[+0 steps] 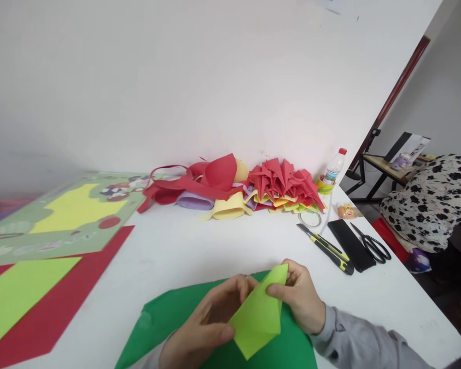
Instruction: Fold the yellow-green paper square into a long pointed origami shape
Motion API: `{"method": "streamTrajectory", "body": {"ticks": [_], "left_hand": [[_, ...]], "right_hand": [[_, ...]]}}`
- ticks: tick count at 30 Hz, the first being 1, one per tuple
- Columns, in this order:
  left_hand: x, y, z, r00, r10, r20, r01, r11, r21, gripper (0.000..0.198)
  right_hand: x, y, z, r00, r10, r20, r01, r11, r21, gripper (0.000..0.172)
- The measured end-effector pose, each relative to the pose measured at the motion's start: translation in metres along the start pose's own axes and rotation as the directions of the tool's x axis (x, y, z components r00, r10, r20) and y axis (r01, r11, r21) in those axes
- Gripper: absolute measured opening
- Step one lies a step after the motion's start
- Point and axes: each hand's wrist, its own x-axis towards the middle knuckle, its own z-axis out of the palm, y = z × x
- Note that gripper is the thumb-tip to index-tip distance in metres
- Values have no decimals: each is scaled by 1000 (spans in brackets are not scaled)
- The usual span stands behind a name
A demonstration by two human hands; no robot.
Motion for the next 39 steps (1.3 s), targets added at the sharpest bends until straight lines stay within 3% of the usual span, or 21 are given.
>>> {"method": "streamTrajectory", "body": {"ticks": [3,6,12,15,20,25,27,29,32,35,39], "left_hand": [[1,0,-3,997,-35,-65,38,999,37,46],[3,-1,-7,981,-70,-181,89,991,98,42],[8,-5,-11,868,-137,-477,174,984,34,38],[10,-5,-9,852,-165,-496,190,982,1,37],[11,-5,-5,871,-247,-424,232,969,-89,32],[11,-5,-8,875,-313,-369,328,944,-24,37],[12,-4,-11,872,-302,-385,344,938,43,36],[13,-3,-14,878,-276,-391,347,930,125,33],[14,-2,-16,900,-227,-371,337,903,267,28],[14,-1,-15,915,-187,-359,327,863,385,23],[13,-1,-11,916,-193,-352,340,840,422,24]], "right_hand": [[-1,2,2,1000,21,-23,-19,997,68,39],[1,2,2,996,11,-89,-3,996,85,38],[7,0,-3,983,-20,-183,29,999,45,40],[7,0,-5,974,-64,-219,48,996,-75,40],[4,0,-4,952,-178,-250,75,925,-373,37],[3,6,-6,943,-258,-211,132,871,-473,30],[3,6,-9,915,-381,-132,242,780,-577,28],[2,6,-11,873,-487,29,348,580,-737,40],[-1,7,-12,845,-478,241,409,285,-867,47],[-3,6,-12,828,-486,279,399,161,-903,46],[-6,2,-8,781,-531,329,401,23,-916,40]]}}
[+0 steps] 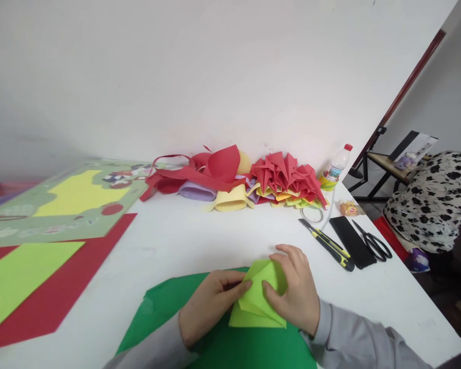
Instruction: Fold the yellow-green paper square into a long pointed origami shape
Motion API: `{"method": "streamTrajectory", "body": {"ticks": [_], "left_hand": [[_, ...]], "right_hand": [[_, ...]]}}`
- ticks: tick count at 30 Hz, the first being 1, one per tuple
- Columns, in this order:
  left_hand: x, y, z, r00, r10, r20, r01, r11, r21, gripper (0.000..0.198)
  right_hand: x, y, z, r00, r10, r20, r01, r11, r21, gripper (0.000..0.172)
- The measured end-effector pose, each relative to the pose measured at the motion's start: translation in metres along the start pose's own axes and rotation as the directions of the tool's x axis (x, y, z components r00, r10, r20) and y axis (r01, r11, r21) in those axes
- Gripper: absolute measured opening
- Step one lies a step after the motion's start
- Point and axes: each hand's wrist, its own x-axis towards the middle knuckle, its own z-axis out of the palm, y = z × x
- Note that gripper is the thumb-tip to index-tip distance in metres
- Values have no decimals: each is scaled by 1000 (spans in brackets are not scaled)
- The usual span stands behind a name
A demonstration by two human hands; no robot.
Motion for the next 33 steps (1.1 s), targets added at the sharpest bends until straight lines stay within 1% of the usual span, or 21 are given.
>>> {"method": "streamTrajectory", "body": {"ticks": [2,6,8,10,12,13,16,19,21,24,26,29,31,33], "left_hand": [[-2,0,3,1000,16,-3,-16,999,40,24],[-5,0,8,987,152,-47,-145,981,129,25],[-6,1,9,975,219,-25,-216,971,98,25],[-7,2,9,969,244,25,-244,969,21,24],[-8,3,8,970,235,67,-233,972,-43,25],[-9,3,9,973,219,69,-214,974,-69,25],[-10,1,9,986,159,54,-149,977,-152,28],[-9,1,8,996,85,22,-80,979,-189,31],[-8,2,6,999,48,3,-46,978,-201,31],[-5,6,0,1000,-5,-3,4,970,-243,31],[-4,8,-4,999,-43,0,41,964,-263,33],[-2,8,-9,995,-99,14,99,958,-268,36],[-1,6,-11,987,-156,-44,141,960,-240,41],[0,5,-11,973,-201,-116,174,963,-206,47]], "right_hand": [[1,-3,-2,999,-51,2,51,998,-32,38],[1,-8,-7,995,-102,-14,101,993,-63,35],[1,-10,-9,992,-124,-27,122,990,-66,36],[2,-11,-11,987,-157,-31,155,986,-66,39],[2,-11,-12,983,-183,-19,182,982,-58,42],[2,-11,-12,982,-190,-6,190,980,-51,43],[1,-10,-12,981,-194,16,194,981,-30,43],[0,-8,-12,985,-171,1,171,985,20,41],[-1,-5,-11,994,-113,-1,112,987,111,41],[2,2,-8,997,66,37,-75,950,304,39],[6,8,-6,978,189,93,-211,888,410,36],[12,18,-2,931,264,252,-362,764,535,37],[15,24,1,896,281,344,-439,674,594,37],[15,27,3,878,300,374,-476,635,608,35]]}}
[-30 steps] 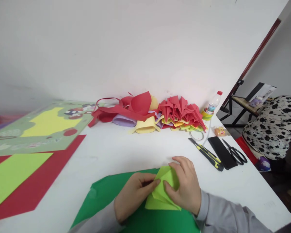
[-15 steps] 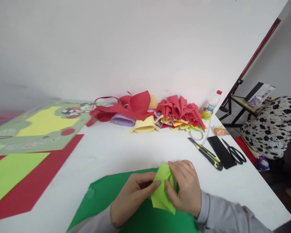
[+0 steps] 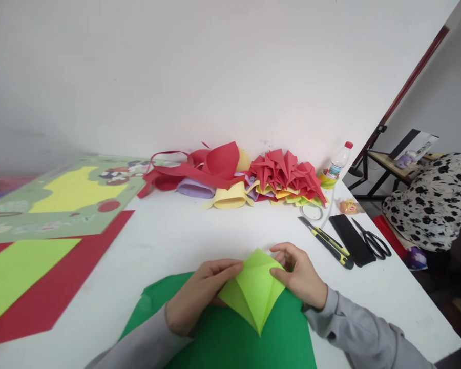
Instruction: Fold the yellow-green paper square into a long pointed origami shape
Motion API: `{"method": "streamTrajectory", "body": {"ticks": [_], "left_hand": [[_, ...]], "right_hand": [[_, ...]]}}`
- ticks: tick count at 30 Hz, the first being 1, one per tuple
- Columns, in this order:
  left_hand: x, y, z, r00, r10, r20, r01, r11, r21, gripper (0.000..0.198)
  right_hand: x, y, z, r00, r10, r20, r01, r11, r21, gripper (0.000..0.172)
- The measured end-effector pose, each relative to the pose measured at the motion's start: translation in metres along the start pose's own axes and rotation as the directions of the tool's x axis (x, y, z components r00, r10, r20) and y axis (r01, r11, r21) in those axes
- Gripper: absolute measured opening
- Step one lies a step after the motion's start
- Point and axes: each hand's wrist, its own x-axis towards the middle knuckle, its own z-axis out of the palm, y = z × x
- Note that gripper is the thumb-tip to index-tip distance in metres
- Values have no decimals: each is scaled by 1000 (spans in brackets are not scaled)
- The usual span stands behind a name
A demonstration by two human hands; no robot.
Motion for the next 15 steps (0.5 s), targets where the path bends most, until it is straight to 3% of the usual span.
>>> {"method": "streamTrajectory", "body": {"ticks": [3,6,10,13,15], "left_hand": [[1,0,2,1000,7,5,-7,998,66,51],[2,0,1,993,97,60,-101,992,70,45],[9,-6,-7,981,187,51,-191,978,88,46],[14,-16,-14,964,262,46,-265,931,252,53],[16,-23,-18,916,399,32,-361,791,493,49]], "right_hand": [[1,3,0,1000,15,-16,-16,998,-56,33],[1,2,0,1000,22,5,-21,992,-122,36],[1,4,-2,1000,5,29,1,978,-206,31],[0,6,-4,995,-82,51,96,919,-384,24],[0,8,-6,970,-210,123,243,804,-542,19]]}}
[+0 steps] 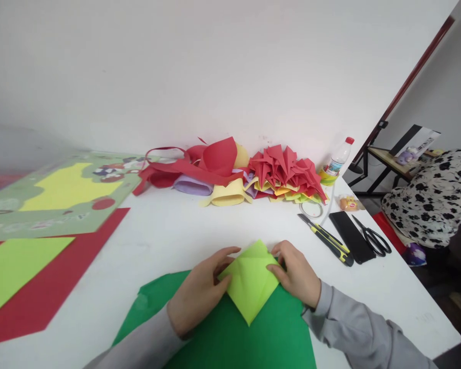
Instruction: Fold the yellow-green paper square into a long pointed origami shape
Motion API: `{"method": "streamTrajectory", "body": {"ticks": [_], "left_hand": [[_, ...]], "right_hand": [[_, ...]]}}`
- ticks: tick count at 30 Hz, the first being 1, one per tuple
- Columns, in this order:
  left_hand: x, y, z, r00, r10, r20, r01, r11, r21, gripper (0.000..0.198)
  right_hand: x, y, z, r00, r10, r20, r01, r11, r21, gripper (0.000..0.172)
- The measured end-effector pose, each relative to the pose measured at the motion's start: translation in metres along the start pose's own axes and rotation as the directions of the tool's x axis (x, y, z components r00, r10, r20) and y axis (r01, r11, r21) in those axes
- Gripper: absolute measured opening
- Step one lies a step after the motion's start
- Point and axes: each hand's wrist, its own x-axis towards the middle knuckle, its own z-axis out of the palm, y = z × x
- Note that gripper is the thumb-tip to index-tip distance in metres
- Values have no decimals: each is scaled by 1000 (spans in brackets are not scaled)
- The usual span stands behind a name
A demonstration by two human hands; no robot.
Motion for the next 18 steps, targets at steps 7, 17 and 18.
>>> {"method": "streamTrajectory", "body": {"ticks": [7,17,18], "left_hand": [[1,-29,8,741,631,228,-572,417,706,57],[-5,-34,2,754,599,271,-638,569,519,61],[-6,-32,-1,751,602,273,-649,596,472,63]], "right_hand": [[2,5,-2,904,-380,195,424,853,-303,24],[-1,8,-12,872,-214,440,392,843,-367,52],[-1,9,-12,870,-209,447,389,848,-359,56]]}}
